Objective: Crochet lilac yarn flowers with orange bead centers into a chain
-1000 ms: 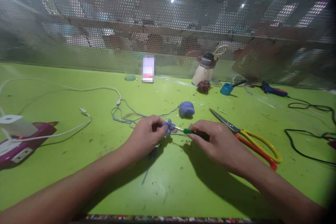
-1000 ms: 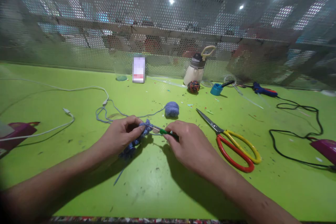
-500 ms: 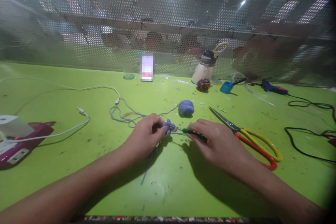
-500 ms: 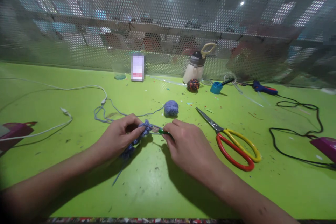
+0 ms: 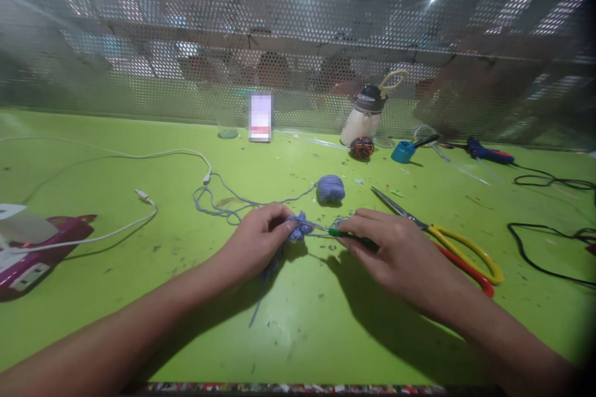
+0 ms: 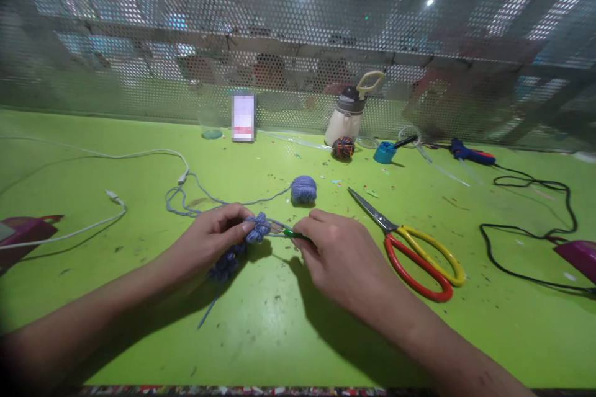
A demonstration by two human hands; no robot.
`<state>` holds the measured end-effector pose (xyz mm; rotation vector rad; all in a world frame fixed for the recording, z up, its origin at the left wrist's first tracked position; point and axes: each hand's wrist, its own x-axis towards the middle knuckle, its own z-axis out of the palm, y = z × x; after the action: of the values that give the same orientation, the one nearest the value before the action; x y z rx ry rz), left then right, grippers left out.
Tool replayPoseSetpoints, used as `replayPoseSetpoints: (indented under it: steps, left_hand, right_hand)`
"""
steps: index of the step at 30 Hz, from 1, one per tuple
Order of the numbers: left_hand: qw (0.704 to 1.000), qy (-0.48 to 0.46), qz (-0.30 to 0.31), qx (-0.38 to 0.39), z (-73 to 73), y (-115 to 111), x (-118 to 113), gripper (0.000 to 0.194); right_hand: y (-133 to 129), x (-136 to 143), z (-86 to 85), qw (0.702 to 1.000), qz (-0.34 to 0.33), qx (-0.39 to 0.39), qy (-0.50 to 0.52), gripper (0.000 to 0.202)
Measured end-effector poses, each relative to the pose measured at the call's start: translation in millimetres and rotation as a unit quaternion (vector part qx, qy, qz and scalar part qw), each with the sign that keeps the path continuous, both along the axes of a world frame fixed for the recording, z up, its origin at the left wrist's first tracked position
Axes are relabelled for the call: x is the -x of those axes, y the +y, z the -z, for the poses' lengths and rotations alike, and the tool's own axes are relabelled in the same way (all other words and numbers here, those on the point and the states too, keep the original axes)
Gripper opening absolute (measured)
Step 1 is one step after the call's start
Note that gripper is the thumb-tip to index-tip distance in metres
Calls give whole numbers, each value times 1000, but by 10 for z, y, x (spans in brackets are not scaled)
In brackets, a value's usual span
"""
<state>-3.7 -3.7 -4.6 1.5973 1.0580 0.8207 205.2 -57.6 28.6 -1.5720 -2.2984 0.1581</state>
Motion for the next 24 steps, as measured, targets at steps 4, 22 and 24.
replayPoseSetpoints:
  steps: [4, 22, 24]
  left_hand:
    - [998, -35, -3, 48, -2, -17, -9, 17]
    - [1000, -17, -11, 9, -10, 8, 2, 12]
    - [999, -10, -27, 21, 2, 13, 5, 13]
  right_hand:
    - [32, -10, 7, 997, 1, 33, 76, 16]
    - [171, -100, 215, 870, 34, 280, 405, 23]
    - [164, -69, 188, 863, 28, 284, 417, 22]
